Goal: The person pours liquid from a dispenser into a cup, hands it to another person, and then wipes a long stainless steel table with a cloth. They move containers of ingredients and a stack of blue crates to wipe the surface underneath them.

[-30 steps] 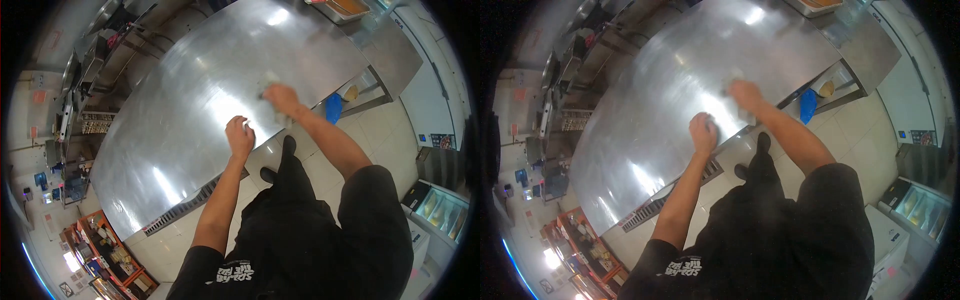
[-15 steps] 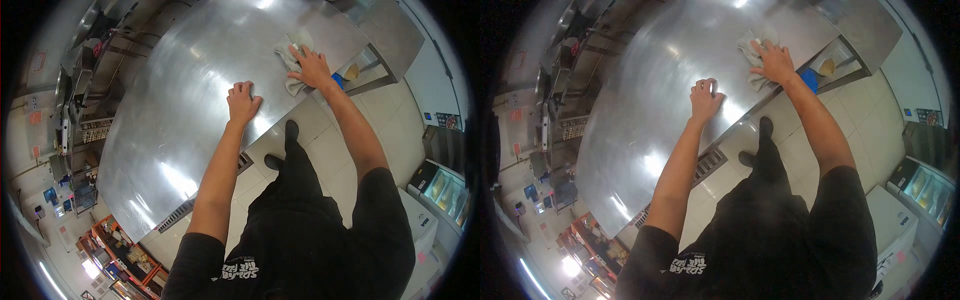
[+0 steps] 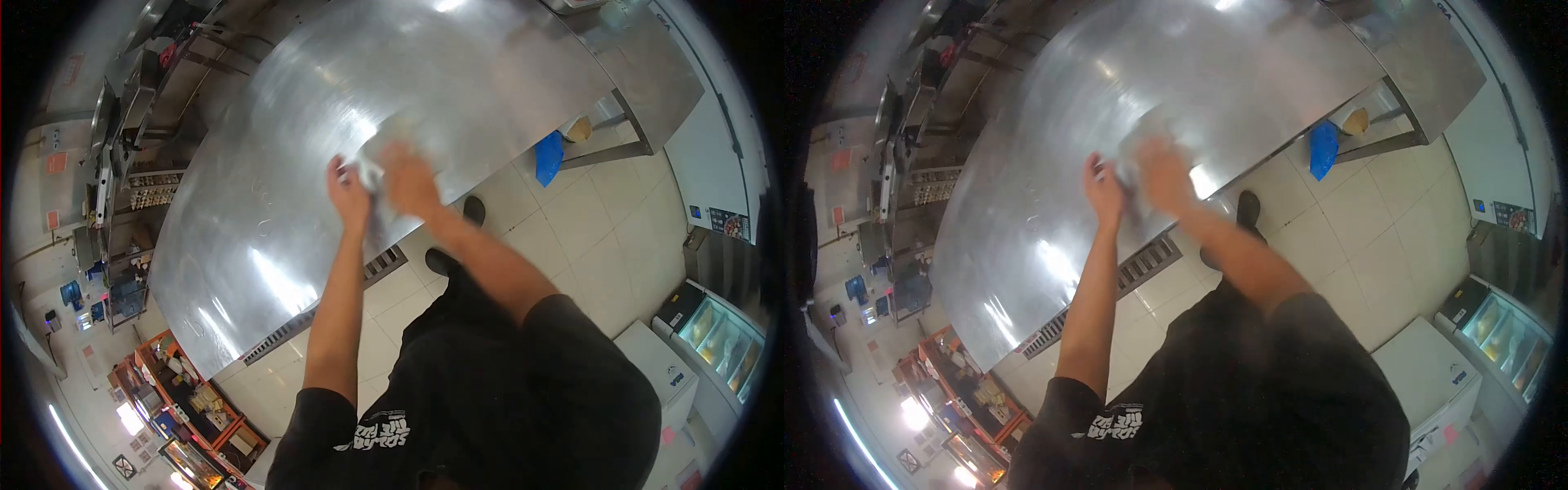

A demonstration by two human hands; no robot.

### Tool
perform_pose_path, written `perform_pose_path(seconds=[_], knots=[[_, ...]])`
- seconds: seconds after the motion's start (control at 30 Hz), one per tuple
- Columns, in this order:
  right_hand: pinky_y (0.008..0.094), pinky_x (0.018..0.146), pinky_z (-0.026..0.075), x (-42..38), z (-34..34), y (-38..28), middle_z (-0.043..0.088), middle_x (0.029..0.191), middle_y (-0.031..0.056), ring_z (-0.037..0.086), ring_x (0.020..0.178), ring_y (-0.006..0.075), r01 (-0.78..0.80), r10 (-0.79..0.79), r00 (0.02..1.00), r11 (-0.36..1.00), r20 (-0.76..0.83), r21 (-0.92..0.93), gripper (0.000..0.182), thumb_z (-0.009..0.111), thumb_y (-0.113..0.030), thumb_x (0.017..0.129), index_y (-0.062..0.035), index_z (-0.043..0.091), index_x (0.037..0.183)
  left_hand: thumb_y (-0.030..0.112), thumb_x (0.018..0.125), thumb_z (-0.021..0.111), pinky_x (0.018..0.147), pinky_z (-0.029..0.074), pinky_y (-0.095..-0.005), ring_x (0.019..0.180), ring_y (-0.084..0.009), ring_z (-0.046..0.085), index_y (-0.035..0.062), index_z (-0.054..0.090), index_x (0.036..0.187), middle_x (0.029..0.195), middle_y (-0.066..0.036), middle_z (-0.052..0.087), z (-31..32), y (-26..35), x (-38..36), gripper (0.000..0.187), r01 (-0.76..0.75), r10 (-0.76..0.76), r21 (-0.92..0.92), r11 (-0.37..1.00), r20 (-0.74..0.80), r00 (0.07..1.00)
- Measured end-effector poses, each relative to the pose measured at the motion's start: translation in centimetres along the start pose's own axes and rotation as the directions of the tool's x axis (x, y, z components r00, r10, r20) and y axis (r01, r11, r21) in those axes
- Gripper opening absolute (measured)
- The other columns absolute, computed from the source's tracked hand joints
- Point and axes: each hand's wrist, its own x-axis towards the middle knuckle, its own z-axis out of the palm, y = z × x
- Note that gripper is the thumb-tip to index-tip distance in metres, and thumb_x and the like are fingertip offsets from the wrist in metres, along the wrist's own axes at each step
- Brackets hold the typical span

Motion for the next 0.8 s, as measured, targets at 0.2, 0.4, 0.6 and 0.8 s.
perform_pose_path(seconds=[0.2, 0.4, 0.6, 0.8], knots=[[0.0471, 0.109, 0.032, -1.6, -8.1, 0.1, 0.051, 0.135, 0.0173, 0.047, 0.126, 0.0324, 0.253, -0.342, 0.932, 0.852, 0.121, 0.458, 0.046, 0.055, -0.016, 0.083, -0.0059, 0.055, 0.128, 0.013, 0.088, 0.057, 0.105, 0.032, -0.0423, 0.120, -0.0352, 0.043, -0.0086, 0.041, 0.128, 0.129, -0.024, 0.044, -14.1, -9.4, -7.0, 0.048, 0.084, 0.036, 0.405, 0.910, -0.278, 0.960], [0.0480, 0.114, 0.020, 2.1, -12.4, 23.1, 0.038, 0.143, 0.0270, 0.033, 0.135, 0.0396, -0.530, 0.487, 0.845, 0.819, -0.222, -0.218, 0.067, 0.054, -0.045, 0.090, 0.0056, 0.045, 0.132, 0.017, 0.090, 0.053, 0.105, 0.032, -0.0459, 0.120, -0.0390, 0.044, -0.0088, 0.046, 0.125, 0.128, -0.025, 0.049, -17.5, -10.9, -12.6, 0.044, 0.044, 0.094, 0.613, 0.789, -0.191, 0.977], [0.0517, 0.109, 0.029, -3.0, -4.3, -0.9, 0.040, 0.140, 0.0263, 0.041, 0.124, 0.0449, 0.054, -0.054, 0.997, 0.999, 0.060, 0.004, 0.060, 0.059, -0.030, 0.082, -0.0002, 0.047, 0.133, 0.028, 0.095, 0.043, 0.106, 0.032, -0.0484, 0.124, -0.0417, 0.043, -0.0083, 0.046, 0.128, 0.132, -0.026, 0.048, -17.4, -10.6, -12.0, 0.050, -0.013, 0.143, 0.717, 0.697, -0.121, 0.982], [0.0530, 0.103, 0.036, -0.5, -8.3, 9.7, 0.046, 0.137, 0.0196, 0.044, 0.125, 0.0369, -0.012, -0.004, 0.999, 0.954, 0.052, 0.298, 0.057, 0.065, -0.030, 0.077, -0.0091, 0.053, 0.129, 0.047, 0.099, 0.034, 0.106, 0.032, -0.0501, 0.124, -0.0423, 0.044, -0.0093, 0.046, 0.127, 0.130, -0.027, 0.049, -18.6, -12.7, -12.4, 0.064, -0.035, 0.070, 0.722, 0.691, -0.019, 0.997]])
